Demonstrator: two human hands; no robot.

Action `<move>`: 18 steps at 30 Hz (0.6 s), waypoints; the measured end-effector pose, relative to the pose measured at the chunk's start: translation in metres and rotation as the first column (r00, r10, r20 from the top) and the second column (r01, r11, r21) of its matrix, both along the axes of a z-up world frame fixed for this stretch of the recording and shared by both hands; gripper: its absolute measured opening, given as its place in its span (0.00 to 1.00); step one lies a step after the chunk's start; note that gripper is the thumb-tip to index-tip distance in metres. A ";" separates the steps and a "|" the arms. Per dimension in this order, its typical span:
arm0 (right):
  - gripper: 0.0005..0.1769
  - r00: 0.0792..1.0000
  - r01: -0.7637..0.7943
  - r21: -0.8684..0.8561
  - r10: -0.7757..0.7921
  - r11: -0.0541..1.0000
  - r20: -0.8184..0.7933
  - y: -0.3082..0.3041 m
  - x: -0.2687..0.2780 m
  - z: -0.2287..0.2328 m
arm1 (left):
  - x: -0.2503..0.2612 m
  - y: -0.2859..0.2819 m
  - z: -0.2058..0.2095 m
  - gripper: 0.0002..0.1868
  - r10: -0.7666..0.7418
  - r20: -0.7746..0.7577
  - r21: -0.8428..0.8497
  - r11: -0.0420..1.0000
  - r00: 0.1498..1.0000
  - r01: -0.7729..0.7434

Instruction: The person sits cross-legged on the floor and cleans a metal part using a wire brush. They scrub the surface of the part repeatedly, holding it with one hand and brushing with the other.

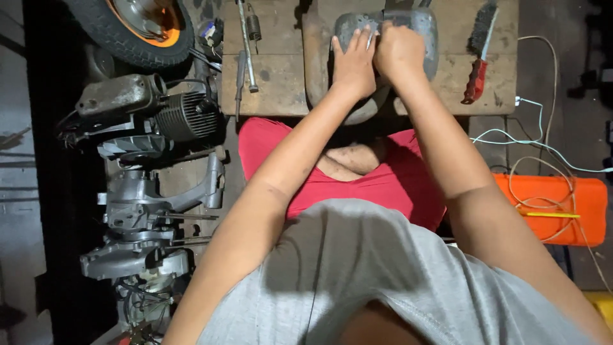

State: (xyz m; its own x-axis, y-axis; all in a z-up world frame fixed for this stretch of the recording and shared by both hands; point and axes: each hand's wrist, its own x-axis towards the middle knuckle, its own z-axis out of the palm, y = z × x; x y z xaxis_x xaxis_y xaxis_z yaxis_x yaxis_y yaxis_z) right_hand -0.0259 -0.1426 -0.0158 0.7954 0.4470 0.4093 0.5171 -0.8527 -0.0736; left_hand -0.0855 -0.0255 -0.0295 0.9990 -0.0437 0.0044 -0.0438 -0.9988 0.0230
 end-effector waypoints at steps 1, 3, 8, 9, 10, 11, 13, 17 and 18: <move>0.14 0.999 0.021 -0.028 -0.020 0.999 0.035 0.004 -0.002 0.000 | 0.002 -0.001 -0.005 0.40 -0.004 0.000 0.017 1.000 1.000 0.004; 0.13 0.999 0.002 0.017 -0.003 1.000 0.045 0.005 0.007 -0.002 | 0.003 0.001 -0.003 0.44 0.001 -0.014 0.002 1.000 1.000 -0.001; 0.13 1.000 -0.007 -0.051 0.009 0.999 0.030 0.007 0.007 0.005 | -0.001 0.000 -0.008 0.49 0.012 0.010 0.039 0.999 1.000 -0.012; 0.11 0.999 -0.029 -0.084 0.033 0.996 0.037 0.005 0.003 0.007 | -0.002 0.000 -0.008 0.44 0.003 0.002 0.017 1.000 1.000 -0.003; 0.10 0.997 -0.053 -0.117 0.058 0.992 0.044 0.003 0.000 0.009 | -0.004 0.000 -0.009 0.39 -0.006 -0.006 -0.005 1.000 1.000 0.006; 0.10 0.997 -0.055 -0.116 0.061 0.992 0.048 0.008 0.012 0.008 | 0.002 0.004 -0.004 0.39 -0.003 -0.003 -0.004 1.000 1.000 0.003; 0.15 0.999 -0.038 -0.033 0.038 0.999 0.008 0.005 0.019 -0.004 | 0.000 0.002 -0.003 0.46 0.009 0.014 -0.056 0.998 1.000 -0.008; 0.12 0.999 -0.048 -0.045 0.047 0.998 -0.018 0.009 0.028 0.004 | 0.000 0.001 -0.007 0.47 0.011 0.042 -0.041 0.999 0.999 -0.009; 0.12 0.994 -0.038 -0.116 0.026 0.993 -0.109 0.013 0.024 0.013 | -0.004 0.001 -0.004 0.48 0.016 0.013 -0.060 0.998 1.000 -0.015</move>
State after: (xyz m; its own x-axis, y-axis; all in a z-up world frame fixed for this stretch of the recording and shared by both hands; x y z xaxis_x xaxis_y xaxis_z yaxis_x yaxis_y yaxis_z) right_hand -0.0016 -0.1297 -0.0029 0.8165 0.5128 0.2653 0.5387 -0.8419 -0.0304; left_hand -0.0890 -0.0241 -0.0337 0.9994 -0.0276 0.0203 -0.0292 -0.9962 0.0823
